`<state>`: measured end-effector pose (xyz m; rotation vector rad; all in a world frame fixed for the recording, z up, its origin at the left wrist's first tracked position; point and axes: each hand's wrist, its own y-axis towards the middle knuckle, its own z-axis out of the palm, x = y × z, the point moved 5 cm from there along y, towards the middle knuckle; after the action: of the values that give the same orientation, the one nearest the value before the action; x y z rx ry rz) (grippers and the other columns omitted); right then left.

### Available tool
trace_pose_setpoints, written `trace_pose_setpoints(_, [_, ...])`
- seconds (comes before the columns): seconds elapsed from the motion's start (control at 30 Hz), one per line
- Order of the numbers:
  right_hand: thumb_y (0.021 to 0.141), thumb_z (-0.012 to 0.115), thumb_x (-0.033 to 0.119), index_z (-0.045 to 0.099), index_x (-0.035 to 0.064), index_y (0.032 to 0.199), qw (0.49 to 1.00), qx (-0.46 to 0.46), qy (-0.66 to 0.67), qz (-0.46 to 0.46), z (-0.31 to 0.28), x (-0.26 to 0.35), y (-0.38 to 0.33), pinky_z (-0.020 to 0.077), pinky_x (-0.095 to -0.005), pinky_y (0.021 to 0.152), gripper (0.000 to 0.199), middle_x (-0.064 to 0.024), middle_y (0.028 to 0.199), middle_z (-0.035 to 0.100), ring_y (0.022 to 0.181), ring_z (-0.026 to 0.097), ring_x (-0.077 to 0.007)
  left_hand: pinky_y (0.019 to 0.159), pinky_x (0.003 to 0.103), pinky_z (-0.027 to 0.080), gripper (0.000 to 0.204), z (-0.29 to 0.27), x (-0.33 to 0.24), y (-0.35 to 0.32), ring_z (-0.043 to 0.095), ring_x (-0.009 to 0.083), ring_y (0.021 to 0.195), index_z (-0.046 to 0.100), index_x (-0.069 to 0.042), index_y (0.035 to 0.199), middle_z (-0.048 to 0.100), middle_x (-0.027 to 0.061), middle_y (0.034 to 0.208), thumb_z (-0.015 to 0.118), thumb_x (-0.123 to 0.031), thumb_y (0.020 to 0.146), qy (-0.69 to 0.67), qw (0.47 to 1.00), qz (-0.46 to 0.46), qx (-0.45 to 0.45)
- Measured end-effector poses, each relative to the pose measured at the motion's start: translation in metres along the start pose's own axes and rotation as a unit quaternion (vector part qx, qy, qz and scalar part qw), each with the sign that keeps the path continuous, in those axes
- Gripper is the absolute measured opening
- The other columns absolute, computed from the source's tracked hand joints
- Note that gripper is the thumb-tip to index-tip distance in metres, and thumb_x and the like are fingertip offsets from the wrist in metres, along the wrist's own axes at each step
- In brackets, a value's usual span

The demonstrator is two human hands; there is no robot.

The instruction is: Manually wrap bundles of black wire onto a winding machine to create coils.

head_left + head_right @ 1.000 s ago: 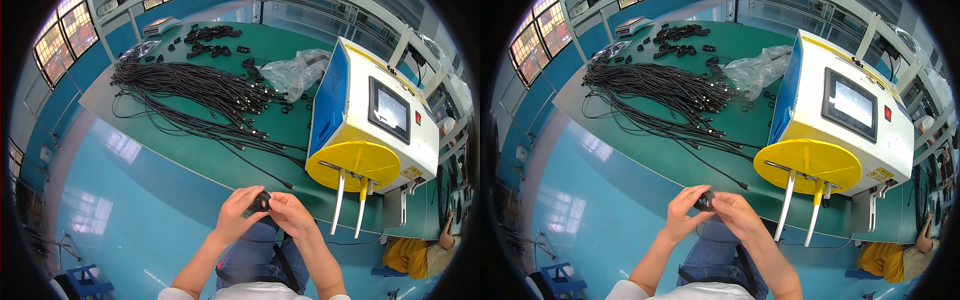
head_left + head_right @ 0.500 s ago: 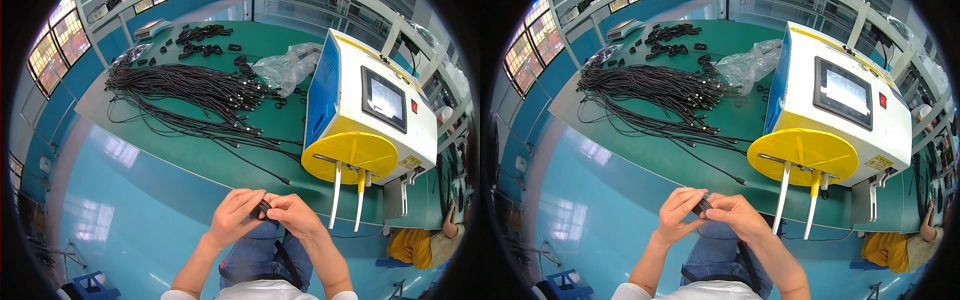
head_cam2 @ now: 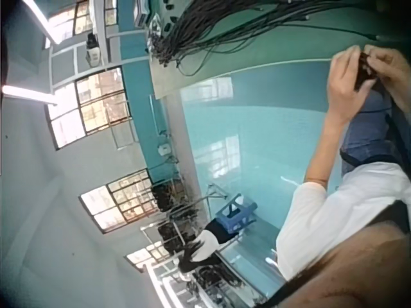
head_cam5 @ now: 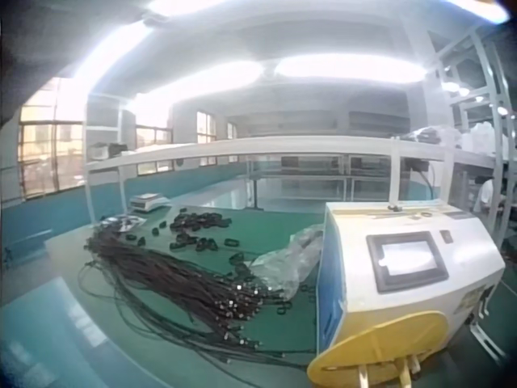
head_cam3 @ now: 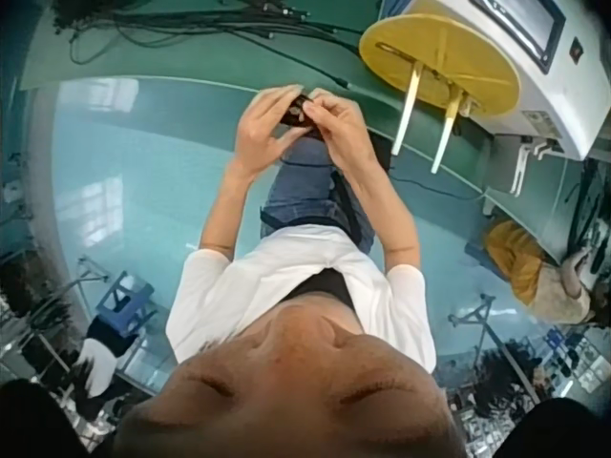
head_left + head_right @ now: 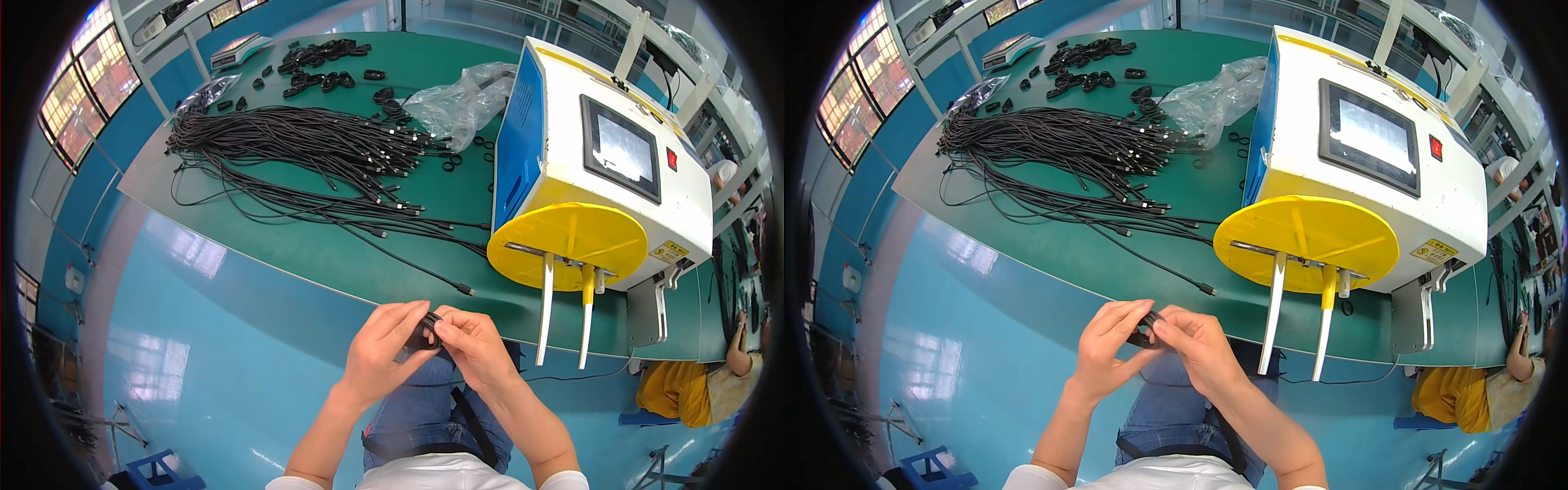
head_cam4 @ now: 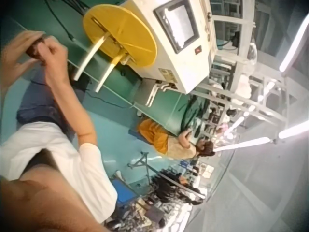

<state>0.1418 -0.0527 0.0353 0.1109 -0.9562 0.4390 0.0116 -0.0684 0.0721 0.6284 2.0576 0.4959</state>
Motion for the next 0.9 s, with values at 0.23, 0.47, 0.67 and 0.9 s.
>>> trace_pose_setpoints(0.23, [0.088,0.059,0.016,0.063,-0.002,0.088,0.999,0.026,0.029,0.037,-0.001,-0.01,0.0,0.0414,-0.0242,0.077,0.018,-0.0056,0.092,0.056,0.085,0.053,-0.0119,0.076,0.035,0.049,0.057,0.001,0.008,-0.001,0.059,0.0281,0.089,0.059,-0.001,0.113,0.062,0.0113,0.103,0.079,-0.008,0.06,0.0,1.0,-0.01,0.019])
trace_pose_setpoints(0.47, [0.09,0.057,0.019,0.063,-0.001,0.09,0.989,0.005,-0.128,0.068,-0.007,0.005,0.005,0.0414,-0.0262,0.083,0.021,-0.004,0.089,0.058,0.091,0.054,-0.0119,0.073,0.036,0.049,0.054,-0.001,0.003,0.003,0.058,0.0278,0.086,0.06,-0.001,0.111,0.062,0.011,0.103,0.078,-0.009,0.06,0.051,0.998,0.014,0.031])
trace_pose_setpoints(0.67, [0.09,0.057,0.021,0.063,0.002,0.088,0.995,0.035,0.028,0.09,-0.008,-0.009,0.004,0.0406,-0.0255,0.08,0.02,-0.0037,0.086,0.059,0.087,0.053,-0.0114,0.074,0.034,0.051,0.053,0.003,-0.001,0.003,0.058,0.0265,0.09,0.058,-0.002,0.111,0.061,0.0075,0.104,0.075,-0.003,0.06,0.06,0.997,0.037,0.031])
trace_pose_setpoints(0.9, [0.092,0.055,0.023,0.064,0.0036,0.087,0.996,0.025,0.014,0.081,-0.005,-0.027,0.004,0.0383,-0.0235,0.078,0.021,-0.0027,0.088,0.06,0.086,0.053,-0.0096,0.074,0.034,0.051,0.053,0.009,0.01,-0.013,0.059,0.0278,0.091,0.058,-0.003,0.112,0.061,0.0095,0.103,0.075,-0.004,0.061,0.044,0.998,0.032,0.008])
